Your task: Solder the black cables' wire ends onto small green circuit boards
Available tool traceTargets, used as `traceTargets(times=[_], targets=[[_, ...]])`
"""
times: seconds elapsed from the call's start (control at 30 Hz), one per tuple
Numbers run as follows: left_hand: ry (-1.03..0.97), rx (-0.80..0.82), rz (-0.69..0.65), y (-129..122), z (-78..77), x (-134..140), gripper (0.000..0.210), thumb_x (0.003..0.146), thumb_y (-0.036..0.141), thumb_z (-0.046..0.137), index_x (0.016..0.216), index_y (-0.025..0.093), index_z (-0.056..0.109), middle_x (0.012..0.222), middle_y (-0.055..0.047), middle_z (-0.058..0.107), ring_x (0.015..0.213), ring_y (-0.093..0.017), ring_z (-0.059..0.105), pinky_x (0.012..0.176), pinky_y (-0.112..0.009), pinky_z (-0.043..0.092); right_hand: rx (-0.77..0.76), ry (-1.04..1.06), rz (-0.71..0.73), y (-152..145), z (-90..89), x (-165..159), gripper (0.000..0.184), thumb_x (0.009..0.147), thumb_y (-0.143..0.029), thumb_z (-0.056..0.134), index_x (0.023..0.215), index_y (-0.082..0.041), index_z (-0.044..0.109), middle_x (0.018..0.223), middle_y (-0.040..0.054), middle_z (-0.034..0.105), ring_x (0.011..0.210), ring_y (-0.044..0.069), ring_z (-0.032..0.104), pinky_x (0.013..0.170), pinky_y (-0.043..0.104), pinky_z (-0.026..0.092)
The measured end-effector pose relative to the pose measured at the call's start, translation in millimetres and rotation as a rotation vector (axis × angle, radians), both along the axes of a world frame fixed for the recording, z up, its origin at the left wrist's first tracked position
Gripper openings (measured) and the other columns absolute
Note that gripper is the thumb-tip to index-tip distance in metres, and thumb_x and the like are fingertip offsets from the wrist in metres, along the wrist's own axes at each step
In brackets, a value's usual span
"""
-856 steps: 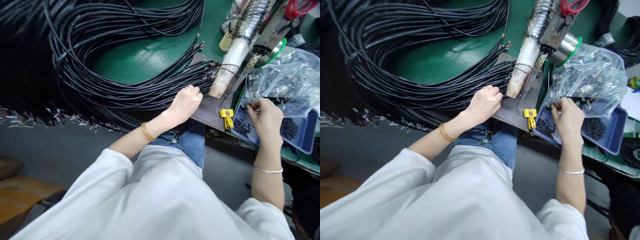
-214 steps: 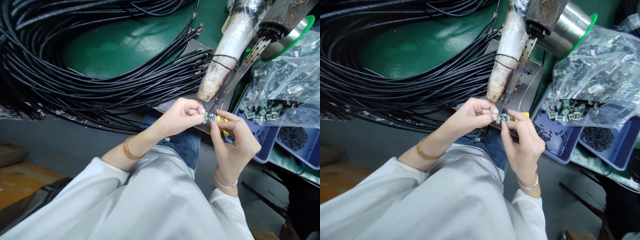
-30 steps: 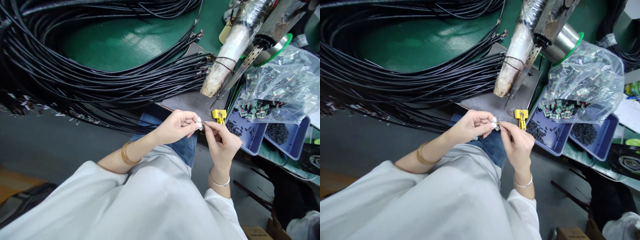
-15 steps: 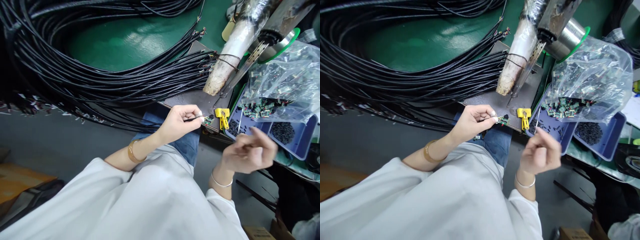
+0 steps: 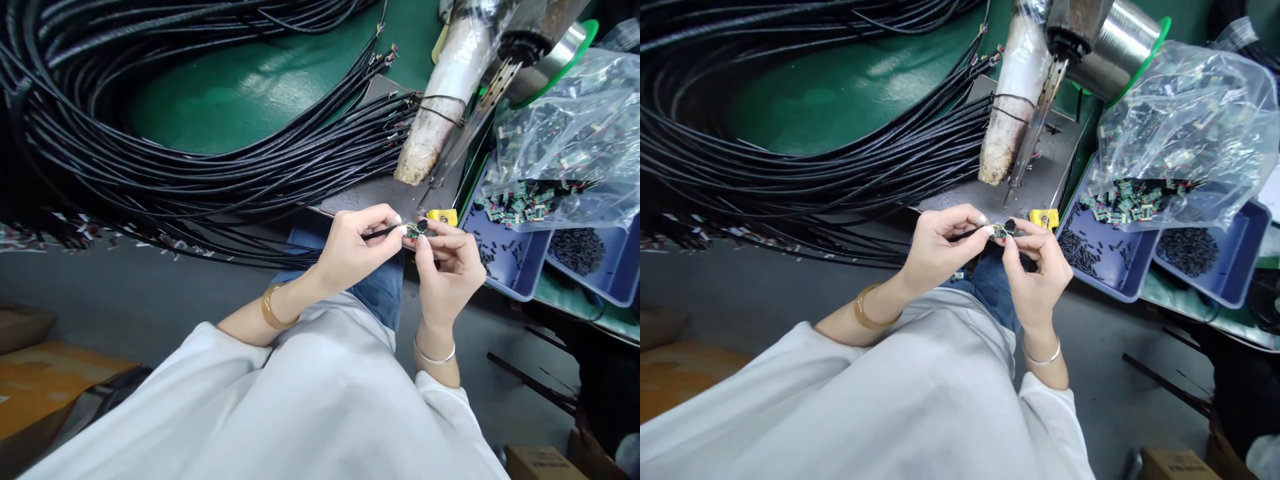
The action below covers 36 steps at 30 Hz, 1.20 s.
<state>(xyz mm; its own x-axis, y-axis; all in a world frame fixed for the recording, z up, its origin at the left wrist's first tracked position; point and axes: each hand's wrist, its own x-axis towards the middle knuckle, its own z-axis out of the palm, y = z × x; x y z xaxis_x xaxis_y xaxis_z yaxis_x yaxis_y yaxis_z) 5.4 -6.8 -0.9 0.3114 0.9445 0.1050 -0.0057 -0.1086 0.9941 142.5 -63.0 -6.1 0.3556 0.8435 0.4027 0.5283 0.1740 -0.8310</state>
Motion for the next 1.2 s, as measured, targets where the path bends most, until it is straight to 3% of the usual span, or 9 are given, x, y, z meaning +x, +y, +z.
traceTargets(times=[0.17,0.43,0.93,1.2], targets=[[0.116,0.094,0.058,1.6,0.5,3.8,0.012,0.083,0.016,0.061,0.072,0.016,0.058,0.057,0.007,0.037,0.052,-0.005,0.028,0.049,-0.021,0.024,0.105,-0.213,-0.047,3.2,-0.2,3.0,0.008,0.086,-0.018,0.071,0.088,-0.022,0.064,0.108,0.0039,0.077,0.088,0.017,0.077,0.071,0.028,0.065],[0.065,0.012,-0.010,15.8,2.4,6.1,0.015,0.082,0.017,0.061,0.069,0.015,0.055,0.059,0.005,0.043,0.055,-0.006,0.036,0.051,-0.021,0.027,0.057,-0.106,-0.017,12.1,8.1,7.2,0.008,0.086,-0.018,0.072,0.085,-0.021,0.065,0.104,0.0034,0.076,0.088,0.017,0.076,0.069,0.028,0.064],[0.032,0.012,0.035,18.1,12.1,6.0,0.013,0.081,0.016,0.064,0.069,0.014,0.058,0.060,0.004,0.048,0.054,-0.005,0.039,0.048,-0.018,0.028,0.093,-0.234,-0.001,19.8,19.7,6.4,0.009,0.084,-0.014,0.073,0.083,-0.021,0.068,0.099,0.0034,0.077,0.093,0.020,0.075,0.078,0.035,0.064],[0.036,-0.022,-0.008,21.6,13.7,4.9,0.015,0.080,0.015,0.064,0.066,0.015,0.056,0.059,0.004,0.049,0.054,-0.006,0.041,0.051,-0.019,0.032,0.064,-0.218,0.017,11.6,19.3,5.3,0.010,0.085,-0.014,0.070,0.087,-0.022,0.064,0.109,0.0065,0.077,0.092,0.021,0.077,0.072,0.034,0.066]])
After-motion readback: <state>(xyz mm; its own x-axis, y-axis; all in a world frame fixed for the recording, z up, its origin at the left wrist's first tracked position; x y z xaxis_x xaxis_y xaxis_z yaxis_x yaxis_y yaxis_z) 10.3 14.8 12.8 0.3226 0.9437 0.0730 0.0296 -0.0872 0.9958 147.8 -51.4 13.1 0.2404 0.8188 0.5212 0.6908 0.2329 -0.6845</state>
